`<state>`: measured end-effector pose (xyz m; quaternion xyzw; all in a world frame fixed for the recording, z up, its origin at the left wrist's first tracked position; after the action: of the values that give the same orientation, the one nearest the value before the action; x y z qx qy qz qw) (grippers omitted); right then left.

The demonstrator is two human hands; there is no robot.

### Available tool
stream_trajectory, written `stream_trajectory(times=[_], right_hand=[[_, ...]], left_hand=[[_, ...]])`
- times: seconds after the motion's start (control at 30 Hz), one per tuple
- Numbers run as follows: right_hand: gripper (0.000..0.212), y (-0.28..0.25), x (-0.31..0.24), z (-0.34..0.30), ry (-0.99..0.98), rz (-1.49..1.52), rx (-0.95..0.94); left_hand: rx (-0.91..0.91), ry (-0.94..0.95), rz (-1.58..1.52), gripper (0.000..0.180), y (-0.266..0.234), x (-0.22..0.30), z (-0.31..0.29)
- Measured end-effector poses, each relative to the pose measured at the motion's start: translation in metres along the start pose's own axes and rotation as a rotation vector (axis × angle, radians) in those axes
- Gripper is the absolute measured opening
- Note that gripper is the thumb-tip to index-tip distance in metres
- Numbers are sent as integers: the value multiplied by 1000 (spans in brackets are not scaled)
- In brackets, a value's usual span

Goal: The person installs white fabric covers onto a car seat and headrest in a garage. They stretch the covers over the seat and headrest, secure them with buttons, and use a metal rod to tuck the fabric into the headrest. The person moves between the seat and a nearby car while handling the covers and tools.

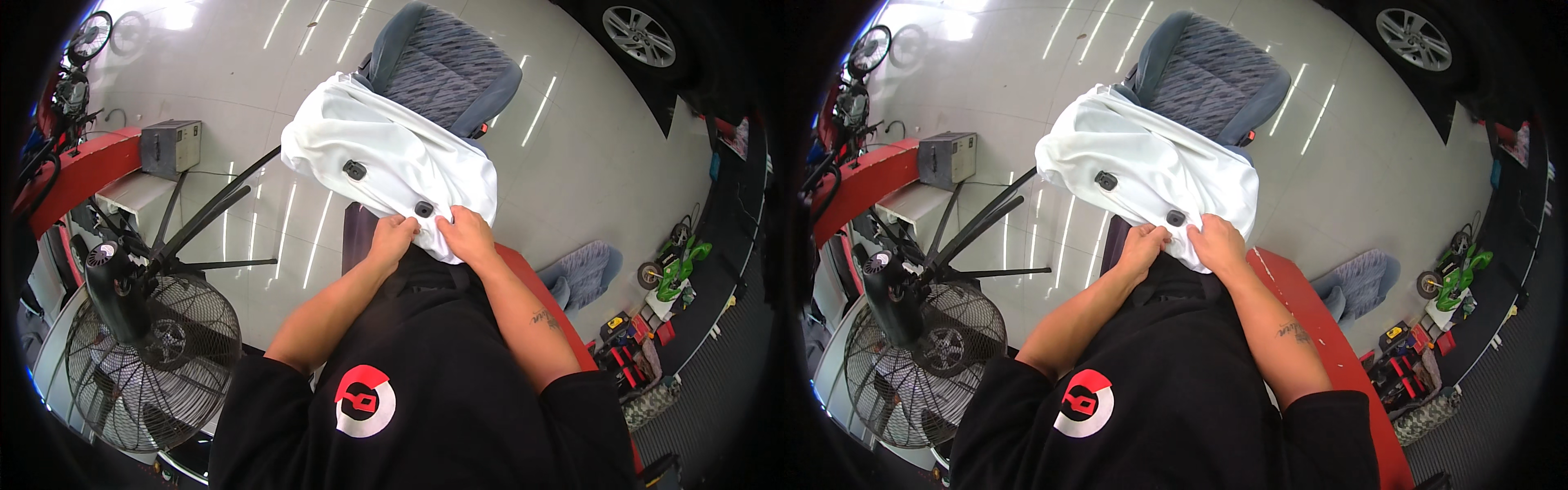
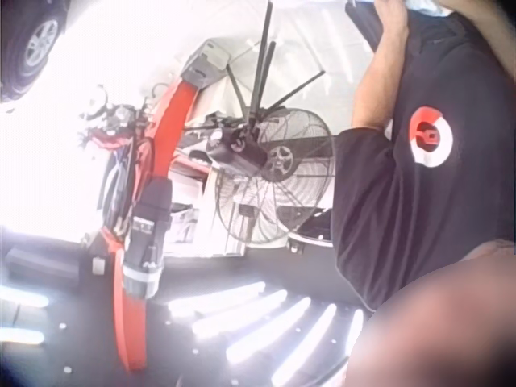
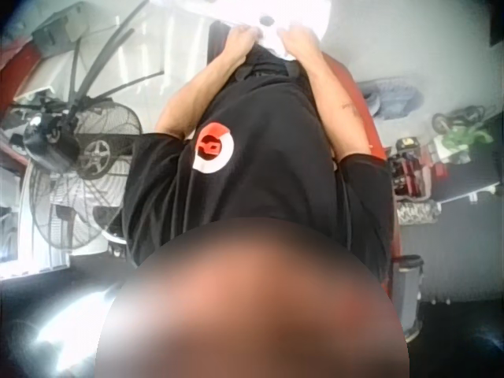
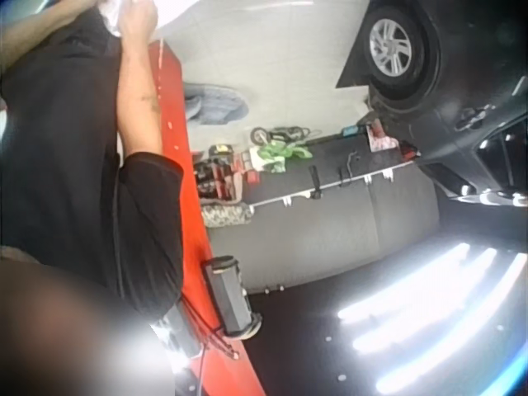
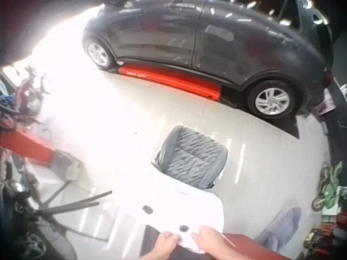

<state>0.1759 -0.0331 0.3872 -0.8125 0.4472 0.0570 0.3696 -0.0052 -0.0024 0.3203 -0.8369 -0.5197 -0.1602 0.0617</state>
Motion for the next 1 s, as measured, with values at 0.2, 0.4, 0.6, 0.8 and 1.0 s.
stream_trajectory(times=[0.2, 0.4, 0.6, 0.8, 1.0], right_hand=[[50, 10, 5, 7, 69, 13, 13], [45, 23, 29, 20, 79, 107, -21], [41, 31, 44, 33, 58, 275, -19], [37, 39, 55, 39, 74, 552, -81], [42, 13, 39, 44, 30, 558, -6]], left_hand=[[-14, 15, 51, 18, 3, 3, 0], [18, 32, 168, 25, 1, 4, 7], [-42, -33, 8, 15, 8, 10, 1], [-94, -142, -65, 13, 17, 18, -4], [-9, -22, -161, 12, 12, 59, -7]])
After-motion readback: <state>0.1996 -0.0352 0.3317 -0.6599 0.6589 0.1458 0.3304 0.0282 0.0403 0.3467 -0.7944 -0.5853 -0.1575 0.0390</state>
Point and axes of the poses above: each hand's wrist, its own z-axis towards the middle knuckle, its own y-axis out of the palm, x = y × z, the point moved 9 cm from there along z, towards the middle knuckle, and after that the axes turned 5 degrees about -y, right-handed, at the moved point
